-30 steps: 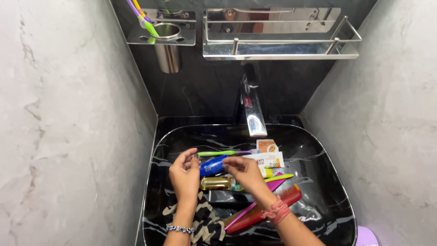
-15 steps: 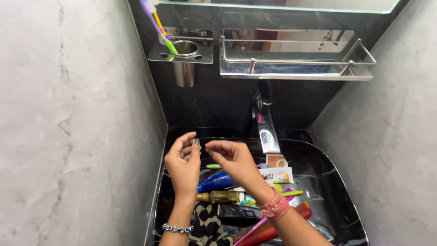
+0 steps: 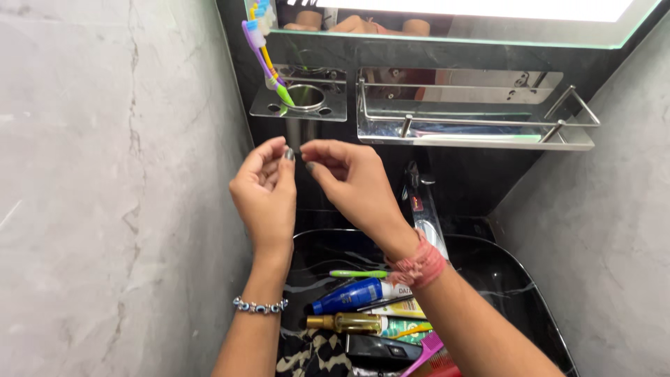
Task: The person removes combs, toothbrushes, and toothpaste from a wall-mounted holder above a bathroom sink and places them into the sink basin. They then use a patterned cloth to wipe the metal holder and a cylindrical cup, cleaning the surfaces before the clip ends.
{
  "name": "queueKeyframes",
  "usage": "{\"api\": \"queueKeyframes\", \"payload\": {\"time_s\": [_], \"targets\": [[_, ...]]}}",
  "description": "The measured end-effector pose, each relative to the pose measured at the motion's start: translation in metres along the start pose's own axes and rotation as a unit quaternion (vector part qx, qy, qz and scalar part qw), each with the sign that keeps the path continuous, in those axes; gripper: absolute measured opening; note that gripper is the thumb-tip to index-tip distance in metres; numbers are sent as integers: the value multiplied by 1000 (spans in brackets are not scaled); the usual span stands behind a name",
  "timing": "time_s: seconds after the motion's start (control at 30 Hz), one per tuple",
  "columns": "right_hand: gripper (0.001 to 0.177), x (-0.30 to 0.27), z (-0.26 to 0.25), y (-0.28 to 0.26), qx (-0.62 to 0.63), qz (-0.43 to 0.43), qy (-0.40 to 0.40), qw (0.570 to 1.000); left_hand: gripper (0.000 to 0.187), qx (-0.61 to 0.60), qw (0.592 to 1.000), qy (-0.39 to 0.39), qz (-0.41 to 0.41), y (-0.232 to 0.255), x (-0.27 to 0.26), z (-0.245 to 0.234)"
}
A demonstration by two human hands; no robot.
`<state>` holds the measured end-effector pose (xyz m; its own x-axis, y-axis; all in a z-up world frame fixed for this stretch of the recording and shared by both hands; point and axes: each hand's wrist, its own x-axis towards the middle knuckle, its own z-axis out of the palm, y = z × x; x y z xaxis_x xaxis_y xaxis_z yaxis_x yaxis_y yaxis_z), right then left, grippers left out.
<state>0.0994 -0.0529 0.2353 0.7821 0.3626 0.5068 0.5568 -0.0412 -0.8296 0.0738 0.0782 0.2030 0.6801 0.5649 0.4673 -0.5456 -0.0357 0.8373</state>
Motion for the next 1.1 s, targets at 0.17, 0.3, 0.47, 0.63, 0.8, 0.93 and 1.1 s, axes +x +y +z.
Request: {"api": "queueKeyframes", "payload": {"time_s": [0.17, 0.3, 0.47, 0.63, 0.8, 0.93, 1.1], "targets": [[26, 32, 5, -5, -33, -39, 9, 999, 23, 8, 999, 5, 52, 8, 28, 11], [28, 54, 5, -3, -85, -66, 36, 994, 25, 40, 996, 14, 79, 10, 45, 15], [28, 77, 7, 3, -134, -109, 65, 983, 28, 61, 992, 18, 105, 7, 66, 20], [26, 89, 13, 8, -164, -126, 77, 975, 30, 69, 991, 14, 114, 1, 83, 24], [23, 97, 18, 14, -176, -126, 79, 973, 29, 69, 993, 11, 92, 0, 92, 27], [24, 104, 19, 19, -183, -143, 81, 969, 20, 79, 994, 18, 78, 0, 96, 29], [25, 108, 20, 20, -205, -142, 78, 965, 17, 82, 993, 29, 85, 1, 97, 29]]}}
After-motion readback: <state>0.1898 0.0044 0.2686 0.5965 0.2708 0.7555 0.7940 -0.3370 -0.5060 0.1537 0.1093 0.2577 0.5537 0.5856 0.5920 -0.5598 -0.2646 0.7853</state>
